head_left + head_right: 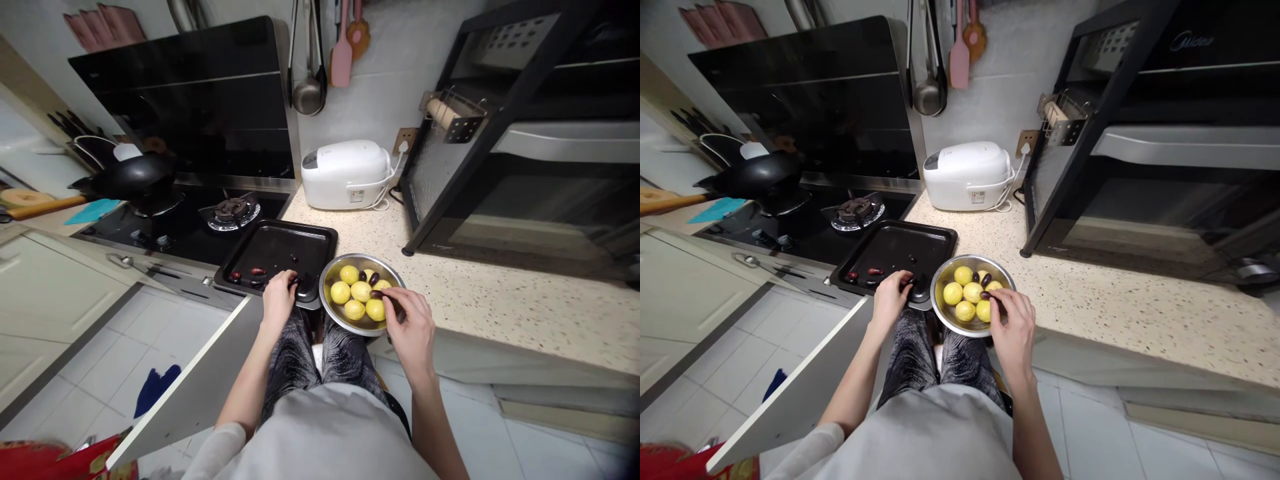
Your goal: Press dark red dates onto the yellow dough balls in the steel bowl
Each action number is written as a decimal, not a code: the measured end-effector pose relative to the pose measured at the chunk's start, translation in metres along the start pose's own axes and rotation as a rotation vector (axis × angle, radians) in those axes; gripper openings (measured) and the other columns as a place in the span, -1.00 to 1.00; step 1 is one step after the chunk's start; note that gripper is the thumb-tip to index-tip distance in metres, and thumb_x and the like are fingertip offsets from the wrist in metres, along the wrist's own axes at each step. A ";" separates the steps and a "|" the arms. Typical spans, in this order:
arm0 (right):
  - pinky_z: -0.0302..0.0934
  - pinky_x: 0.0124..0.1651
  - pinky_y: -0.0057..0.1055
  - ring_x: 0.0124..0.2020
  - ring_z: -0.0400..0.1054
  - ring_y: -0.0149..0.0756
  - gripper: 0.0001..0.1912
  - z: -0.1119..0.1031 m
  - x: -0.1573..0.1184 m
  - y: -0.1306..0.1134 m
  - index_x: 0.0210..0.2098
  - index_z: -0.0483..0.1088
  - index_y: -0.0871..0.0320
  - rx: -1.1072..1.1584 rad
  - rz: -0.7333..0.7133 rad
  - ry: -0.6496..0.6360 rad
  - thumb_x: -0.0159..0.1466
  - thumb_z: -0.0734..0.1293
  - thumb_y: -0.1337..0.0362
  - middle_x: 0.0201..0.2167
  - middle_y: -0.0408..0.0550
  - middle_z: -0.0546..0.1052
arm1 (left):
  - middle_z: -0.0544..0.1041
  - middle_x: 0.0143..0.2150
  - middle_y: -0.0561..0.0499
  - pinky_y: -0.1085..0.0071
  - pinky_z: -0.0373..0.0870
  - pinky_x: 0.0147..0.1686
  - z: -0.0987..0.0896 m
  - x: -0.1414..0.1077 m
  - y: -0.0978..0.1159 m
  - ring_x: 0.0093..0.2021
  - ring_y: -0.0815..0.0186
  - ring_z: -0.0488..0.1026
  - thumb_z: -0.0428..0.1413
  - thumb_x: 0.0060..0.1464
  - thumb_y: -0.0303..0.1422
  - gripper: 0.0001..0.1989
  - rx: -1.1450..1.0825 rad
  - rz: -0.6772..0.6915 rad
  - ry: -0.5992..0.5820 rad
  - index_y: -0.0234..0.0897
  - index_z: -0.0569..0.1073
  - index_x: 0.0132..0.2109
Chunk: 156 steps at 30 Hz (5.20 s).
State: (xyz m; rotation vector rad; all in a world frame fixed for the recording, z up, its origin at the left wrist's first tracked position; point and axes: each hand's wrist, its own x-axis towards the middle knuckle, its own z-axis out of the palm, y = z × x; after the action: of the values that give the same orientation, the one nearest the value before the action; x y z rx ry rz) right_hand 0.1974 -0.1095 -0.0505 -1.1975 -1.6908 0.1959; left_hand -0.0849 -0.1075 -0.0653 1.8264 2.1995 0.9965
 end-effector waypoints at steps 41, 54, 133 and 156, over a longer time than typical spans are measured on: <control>0.43 0.03 -0.19 -0.07 0.52 -0.19 -0.77 0.010 -0.008 -0.028 -0.08 0.55 0.06 0.128 -0.127 -0.001 0.42 0.29 0.43 -0.14 -0.03 0.64 | 0.56 0.03 -0.08 0.22 0.49 0.13 0.023 0.005 0.081 0.08 0.17 0.52 0.06 0.26 -0.59 -0.74 -0.274 0.437 -0.198 -0.22 0.55 -0.04; 0.43 0.01 -0.18 -0.09 0.53 -0.19 -0.80 0.013 -0.009 -0.025 -0.10 0.55 0.07 0.141 -0.143 0.014 0.41 0.31 0.42 -0.16 -0.02 0.64 | 0.42 0.34 -0.21 0.03 0.31 0.37 0.008 0.059 -0.004 0.36 0.05 0.35 -0.04 0.21 -0.68 -0.52 0.118 0.179 -0.175 -0.29 0.51 0.17; 0.40 0.04 -0.16 -0.11 0.53 -0.16 -0.82 0.007 -0.013 -0.017 -0.09 0.57 0.10 0.121 -0.158 0.039 0.39 0.35 0.42 -0.16 0.00 0.64 | 0.54 0.23 -0.10 0.37 0.48 0.10 -0.118 0.078 -0.074 0.17 0.16 0.52 0.15 0.08 -0.41 -0.46 0.265 -0.016 -0.550 -0.23 0.45 0.24; 0.40 0.05 -0.21 -0.11 0.54 -0.18 -0.83 0.007 -0.012 -0.012 -0.10 0.57 0.11 0.117 -0.152 0.042 0.38 0.36 0.41 -0.15 0.00 0.65 | 0.54 0.23 -0.10 0.37 0.45 0.12 -0.117 0.094 -0.110 0.20 0.15 0.50 0.20 0.19 -0.38 -0.57 0.374 0.045 -0.444 -0.17 0.51 0.21</control>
State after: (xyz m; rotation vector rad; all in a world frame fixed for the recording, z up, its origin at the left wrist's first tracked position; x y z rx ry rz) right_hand 0.1841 -0.1225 -0.0541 -0.9762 -1.7009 0.1728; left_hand -0.2584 -0.0766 -0.0050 2.0029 2.1624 0.1498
